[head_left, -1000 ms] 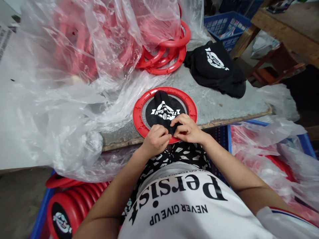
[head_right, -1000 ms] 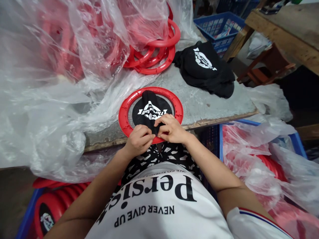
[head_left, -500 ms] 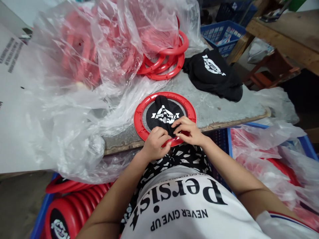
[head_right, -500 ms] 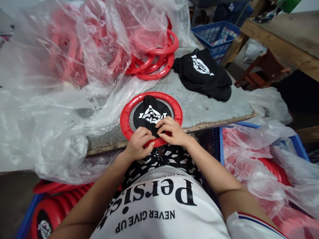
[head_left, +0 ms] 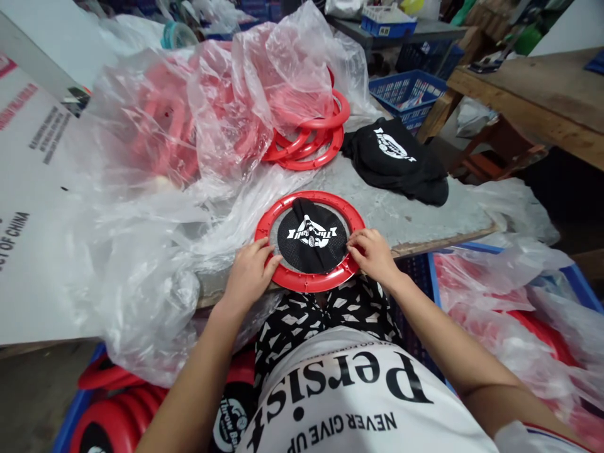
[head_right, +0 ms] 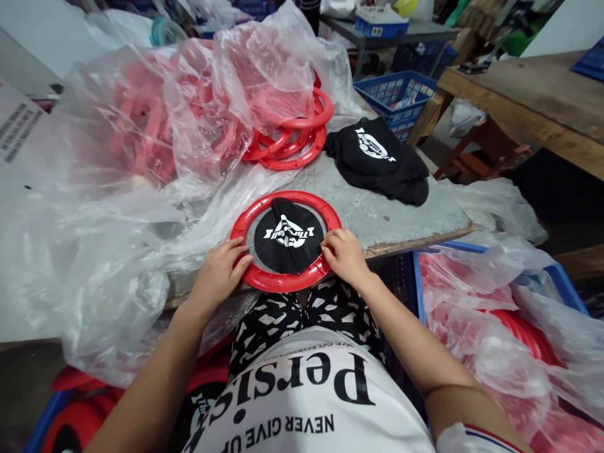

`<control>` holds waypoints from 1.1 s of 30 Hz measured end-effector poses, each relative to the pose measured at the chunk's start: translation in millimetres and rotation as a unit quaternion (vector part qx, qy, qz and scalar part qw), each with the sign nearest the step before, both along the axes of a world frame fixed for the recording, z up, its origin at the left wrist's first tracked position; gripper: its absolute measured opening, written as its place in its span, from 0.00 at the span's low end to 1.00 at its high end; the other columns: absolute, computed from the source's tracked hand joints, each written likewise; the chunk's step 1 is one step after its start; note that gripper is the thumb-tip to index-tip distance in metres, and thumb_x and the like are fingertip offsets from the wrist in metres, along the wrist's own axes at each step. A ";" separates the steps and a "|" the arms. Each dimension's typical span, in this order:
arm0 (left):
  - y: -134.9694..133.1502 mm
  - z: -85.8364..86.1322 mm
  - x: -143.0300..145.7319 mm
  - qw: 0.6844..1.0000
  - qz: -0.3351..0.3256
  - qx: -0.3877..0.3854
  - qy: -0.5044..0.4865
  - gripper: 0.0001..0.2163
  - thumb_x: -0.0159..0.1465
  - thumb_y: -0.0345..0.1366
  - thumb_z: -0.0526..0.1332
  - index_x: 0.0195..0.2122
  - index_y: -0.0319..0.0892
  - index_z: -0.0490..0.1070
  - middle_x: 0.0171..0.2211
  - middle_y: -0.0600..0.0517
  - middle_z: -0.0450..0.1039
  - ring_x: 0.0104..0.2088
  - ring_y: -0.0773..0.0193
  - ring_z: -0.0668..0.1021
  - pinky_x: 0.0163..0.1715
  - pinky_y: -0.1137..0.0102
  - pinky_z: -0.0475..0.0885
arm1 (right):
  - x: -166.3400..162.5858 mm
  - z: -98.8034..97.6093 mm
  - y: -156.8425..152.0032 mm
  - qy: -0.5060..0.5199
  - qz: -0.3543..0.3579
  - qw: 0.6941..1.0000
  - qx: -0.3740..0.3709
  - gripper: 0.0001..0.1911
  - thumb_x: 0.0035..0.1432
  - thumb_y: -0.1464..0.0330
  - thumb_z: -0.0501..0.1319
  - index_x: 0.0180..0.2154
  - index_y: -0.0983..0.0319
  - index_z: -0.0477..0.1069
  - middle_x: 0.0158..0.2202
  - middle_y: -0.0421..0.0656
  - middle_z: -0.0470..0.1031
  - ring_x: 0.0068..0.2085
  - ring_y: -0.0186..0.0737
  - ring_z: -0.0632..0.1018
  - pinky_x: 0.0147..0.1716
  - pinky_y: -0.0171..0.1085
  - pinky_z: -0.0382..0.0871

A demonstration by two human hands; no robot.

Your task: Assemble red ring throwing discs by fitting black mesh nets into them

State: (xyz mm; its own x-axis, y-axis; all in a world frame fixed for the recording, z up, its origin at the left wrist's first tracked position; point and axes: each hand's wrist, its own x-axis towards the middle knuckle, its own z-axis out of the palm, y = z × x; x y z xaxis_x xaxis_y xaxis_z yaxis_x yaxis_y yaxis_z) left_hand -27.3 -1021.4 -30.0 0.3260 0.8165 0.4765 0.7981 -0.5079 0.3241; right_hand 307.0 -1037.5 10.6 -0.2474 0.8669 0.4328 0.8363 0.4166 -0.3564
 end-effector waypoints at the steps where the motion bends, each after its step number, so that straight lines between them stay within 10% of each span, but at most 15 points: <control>1: -9.2 0.9 1.4 1.000 0.005 0.021 0.013 0.18 0.73 0.46 0.54 0.47 0.40 0.79 0.54 0.40 0.78 0.52 0.46 0.79 0.53 0.51 0.73 | 2.0 0.0 4.6 0.001 0.002 1.000 -0.004 0.06 0.64 0.69 0.61 0.35 0.60 0.76 0.43 0.48 0.79 0.46 0.49 0.76 0.49 0.50 0.70; 7: -71.6 21.5 23.4 0.990 -0.059 0.104 0.072 0.12 0.71 0.41 0.60 0.39 0.40 0.78 0.37 0.43 0.80 0.36 0.51 0.77 0.36 0.56 0.70 | 6.2 11.6 49.4 -0.011 0.030 0.997 -0.066 0.08 0.62 0.71 0.60 0.42 0.61 0.77 0.48 0.49 0.76 0.50 0.48 0.77 0.52 0.48 0.71; 15: -105.3 34.6 65.2 0.975 -0.216 0.046 0.029 0.10 0.68 0.42 0.65 0.40 0.41 0.77 0.40 0.44 0.82 0.36 0.54 0.78 0.37 0.57 0.73 | -33.3 26.9 96.9 -0.167 0.066 0.977 -0.112 0.08 0.60 0.69 0.67 0.42 0.63 0.79 0.48 0.51 0.73 0.50 0.49 0.75 0.53 0.46 0.71; 20: -65.6 42.7 63.1 0.973 -0.218 -0.014 -0.073 0.07 0.70 0.37 0.62 0.45 0.43 0.77 0.42 0.48 0.83 0.41 0.57 0.80 0.43 0.59 0.76 | -47.4 26.9 98.7 -0.223 0.018 0.969 -0.104 0.05 0.62 0.72 0.63 0.37 0.63 0.79 0.47 0.53 0.73 0.49 0.51 0.74 0.50 0.48 0.69; 27: 39.6 51.8 62.0 0.990 -0.053 -0.051 -0.124 0.16 0.68 0.31 0.59 0.56 0.40 0.74 0.55 0.41 0.79 0.56 0.49 0.78 0.59 0.50 0.73 | -44.9 37.9 83.9 -0.143 0.064 0.987 -0.017 0.07 0.63 0.73 0.60 0.36 0.61 0.77 0.50 0.51 0.75 0.50 0.51 0.72 0.52 0.50 0.66; 33: 78.2 64.1 90.5 0.967 -0.106 -0.207 -0.101 0.19 0.65 0.36 0.64 0.58 0.43 0.75 0.56 0.44 0.80 0.57 0.48 0.79 0.62 0.54 0.69 | -45.4 43.8 77.8 -0.122 0.093 0.988 0.020 0.08 0.65 0.71 0.57 0.37 0.61 0.75 0.45 0.51 0.76 0.46 0.49 0.72 0.48 0.47 0.65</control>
State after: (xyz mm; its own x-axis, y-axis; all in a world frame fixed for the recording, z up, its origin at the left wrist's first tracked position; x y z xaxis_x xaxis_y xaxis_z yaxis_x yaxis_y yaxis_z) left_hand 63.2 -943.2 34.1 0.4412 0.8762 0.1941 0.5893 -0.4460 0.6737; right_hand 261.6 -959.7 54.4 -0.5022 0.7797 0.3739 0.8029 0.5810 -0.1333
